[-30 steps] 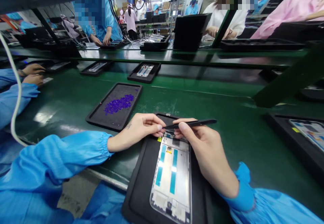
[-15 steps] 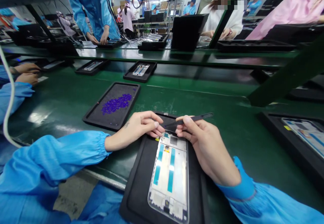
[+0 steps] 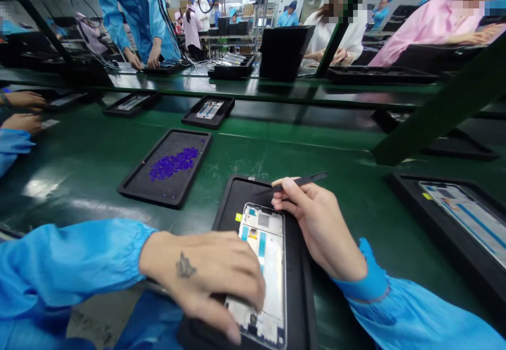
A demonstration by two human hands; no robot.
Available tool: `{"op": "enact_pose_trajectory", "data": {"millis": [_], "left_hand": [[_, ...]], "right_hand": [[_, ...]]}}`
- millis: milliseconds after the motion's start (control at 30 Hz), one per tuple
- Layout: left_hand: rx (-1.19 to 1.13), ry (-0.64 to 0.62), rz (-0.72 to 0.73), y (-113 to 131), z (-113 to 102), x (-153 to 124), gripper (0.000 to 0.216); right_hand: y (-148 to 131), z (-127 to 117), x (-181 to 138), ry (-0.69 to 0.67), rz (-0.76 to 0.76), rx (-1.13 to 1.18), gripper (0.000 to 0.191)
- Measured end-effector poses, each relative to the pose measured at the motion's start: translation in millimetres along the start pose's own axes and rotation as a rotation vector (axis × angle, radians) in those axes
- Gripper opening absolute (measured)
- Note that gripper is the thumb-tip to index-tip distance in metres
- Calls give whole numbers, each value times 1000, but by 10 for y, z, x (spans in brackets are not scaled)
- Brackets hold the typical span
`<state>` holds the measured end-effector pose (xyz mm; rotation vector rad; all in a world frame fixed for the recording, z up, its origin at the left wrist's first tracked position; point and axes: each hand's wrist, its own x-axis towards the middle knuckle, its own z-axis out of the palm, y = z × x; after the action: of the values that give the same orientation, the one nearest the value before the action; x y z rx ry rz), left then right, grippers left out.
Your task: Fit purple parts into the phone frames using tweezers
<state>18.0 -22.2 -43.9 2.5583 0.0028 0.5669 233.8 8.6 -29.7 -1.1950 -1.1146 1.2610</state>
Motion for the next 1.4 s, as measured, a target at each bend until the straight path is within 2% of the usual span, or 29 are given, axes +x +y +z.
{"op": "enact_pose_trajectory", "data": {"millis": [67, 200, 333, 433, 533, 667, 900, 1100, 1167, 1300, 1400], "left_hand": [[110, -66, 53, 39, 54, -15, 42], [240, -58, -22, 66, 83, -56, 57], [300, -21, -27, 61, 58, -83, 53], [359, -10, 35, 37, 50, -84, 48], [400, 88, 125, 21, 41, -72, 45], [356, 138, 62, 64, -33, -52, 32], [152, 185, -129, 130, -118, -53, 27], [98, 272, -127, 131, -100, -39, 22], [129, 257, -118, 138, -105, -32, 23], [163, 110, -123, 148, -110, -29, 31], [171, 114, -94, 148, -103, -33, 34]], "right_hand": [[14, -20, 15, 31, -60, -101, 33], [30, -40, 23, -11, -102, -287, 32], [21, -25, 3, -75, -67, -288, 29], [19, -22, -2, -69, -56, -260, 26], [32, -32, 3, -58, -54, -252, 28], [42, -42, -6, -58, -75, -299, 27], [7, -30, -41, -94, -126, -437, 28], [1, -33, -40, -107, -159, -512, 28], [-3, -31, -42, -108, -168, -521, 26], [-8, -22, -50, -119, -187, -534, 22], [-7, -15, -54, -118, -197, -555, 22]]}}
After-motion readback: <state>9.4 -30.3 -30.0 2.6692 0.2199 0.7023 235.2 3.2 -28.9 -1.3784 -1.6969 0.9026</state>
